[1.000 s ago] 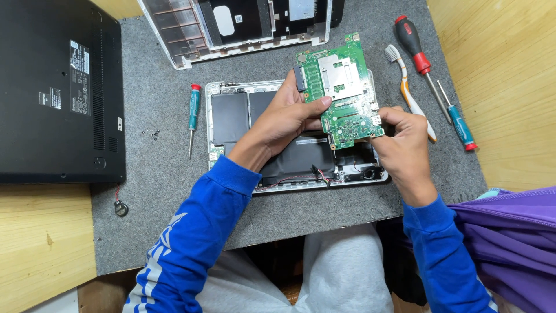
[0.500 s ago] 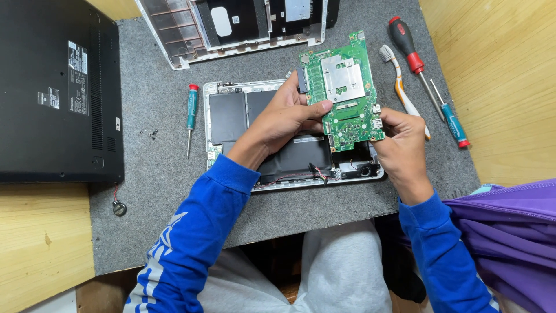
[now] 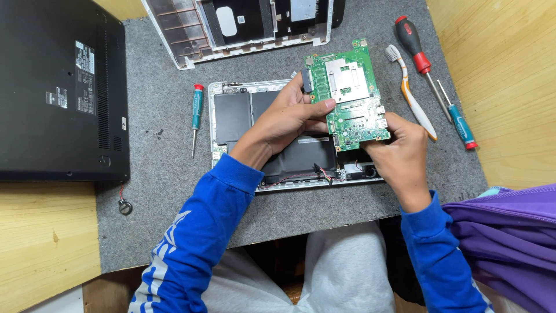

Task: Disassembling and cleaning the internal components of a laptop using a screwdriver and a brush.

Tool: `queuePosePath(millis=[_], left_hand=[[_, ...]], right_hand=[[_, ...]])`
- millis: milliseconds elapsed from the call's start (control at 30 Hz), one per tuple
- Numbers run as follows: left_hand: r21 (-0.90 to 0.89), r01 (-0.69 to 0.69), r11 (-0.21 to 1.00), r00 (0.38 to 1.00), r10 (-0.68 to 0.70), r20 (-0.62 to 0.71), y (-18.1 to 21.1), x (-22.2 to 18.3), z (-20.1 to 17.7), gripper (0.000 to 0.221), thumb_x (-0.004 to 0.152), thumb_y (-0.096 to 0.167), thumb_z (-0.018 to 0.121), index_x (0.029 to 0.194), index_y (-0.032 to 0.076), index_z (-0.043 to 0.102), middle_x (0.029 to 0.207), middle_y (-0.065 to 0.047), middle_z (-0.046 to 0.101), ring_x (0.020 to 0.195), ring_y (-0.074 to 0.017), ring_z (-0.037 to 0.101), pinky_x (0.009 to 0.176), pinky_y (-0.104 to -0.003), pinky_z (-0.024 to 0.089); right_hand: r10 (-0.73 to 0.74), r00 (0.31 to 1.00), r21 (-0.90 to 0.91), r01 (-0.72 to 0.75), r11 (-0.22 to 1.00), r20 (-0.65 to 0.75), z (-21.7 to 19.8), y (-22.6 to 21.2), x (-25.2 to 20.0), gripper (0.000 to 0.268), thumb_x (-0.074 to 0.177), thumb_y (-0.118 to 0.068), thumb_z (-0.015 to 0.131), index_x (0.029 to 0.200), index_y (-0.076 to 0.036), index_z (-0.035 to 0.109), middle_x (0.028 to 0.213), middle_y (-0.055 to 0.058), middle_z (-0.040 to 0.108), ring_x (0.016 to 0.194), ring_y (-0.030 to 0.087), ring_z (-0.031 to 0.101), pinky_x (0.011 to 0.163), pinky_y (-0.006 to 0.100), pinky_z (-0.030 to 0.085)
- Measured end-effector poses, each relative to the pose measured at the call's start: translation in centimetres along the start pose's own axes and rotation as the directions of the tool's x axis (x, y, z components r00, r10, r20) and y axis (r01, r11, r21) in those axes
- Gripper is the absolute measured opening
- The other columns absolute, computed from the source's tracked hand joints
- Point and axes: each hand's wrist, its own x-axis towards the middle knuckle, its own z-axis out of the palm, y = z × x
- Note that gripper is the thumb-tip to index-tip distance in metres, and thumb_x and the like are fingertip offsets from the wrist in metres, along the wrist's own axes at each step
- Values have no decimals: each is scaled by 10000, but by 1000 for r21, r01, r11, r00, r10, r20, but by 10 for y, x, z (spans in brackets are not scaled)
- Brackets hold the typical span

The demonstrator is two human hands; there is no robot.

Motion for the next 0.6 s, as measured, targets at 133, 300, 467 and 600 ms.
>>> queuePosePath(millis=[133, 300, 467, 600], left_hand=[[-92, 7, 996, 1000, -9, -21, 16, -4, 10, 393, 832, 85, 688, 1110, 29, 416, 870, -174, 663, 725, -291, 717, 662, -415, 641], [-150, 20, 988, 998, -29, -55, 3, 3, 0, 384, 832, 103, 697, 1098, 5, 437, 866, -175, 660, 711, -288, 716, 665, -419, 637], [-76, 24, 997, 1000, -24, -5, 19, -6, 12, 385, 839, 98, 683, 1115, 19, 427, 862, -148, 652, 716, -276, 717, 649, -394, 639], [20, 9, 1000, 999, -10, 52, 10, -8, 11, 390, 837, 99, 688, 1126, 38, 433, 868, -133, 654, 719, -258, 716, 623, -354, 641]], right_hand=[[-12, 999, -4, 12, 1000, 31, -2, -21, -2, 171, 728, 110, 752, 848, 1, 698, 651, 144, 601, 618, 130, 550, 598, 254, 443], [30, 992, 178, -52, 983, 123, -13, 3, -3, 250, 711, 99, 745, 934, 3, 687, 760, 98, 653, 754, 99, 562, 692, 246, 480], [41, 997, 97, -48, 994, 67, -3, -18, 1, 117, 766, 72, 749, 830, 1, 681, 680, 93, 598, 667, 84, 503, 610, 241, 444], [119, 993, 141, -122, 982, 26, 2, -8, 0, 97, 784, 69, 714, 793, -12, 662, 634, 56, 552, 639, 60, 447, 600, 221, 432]])
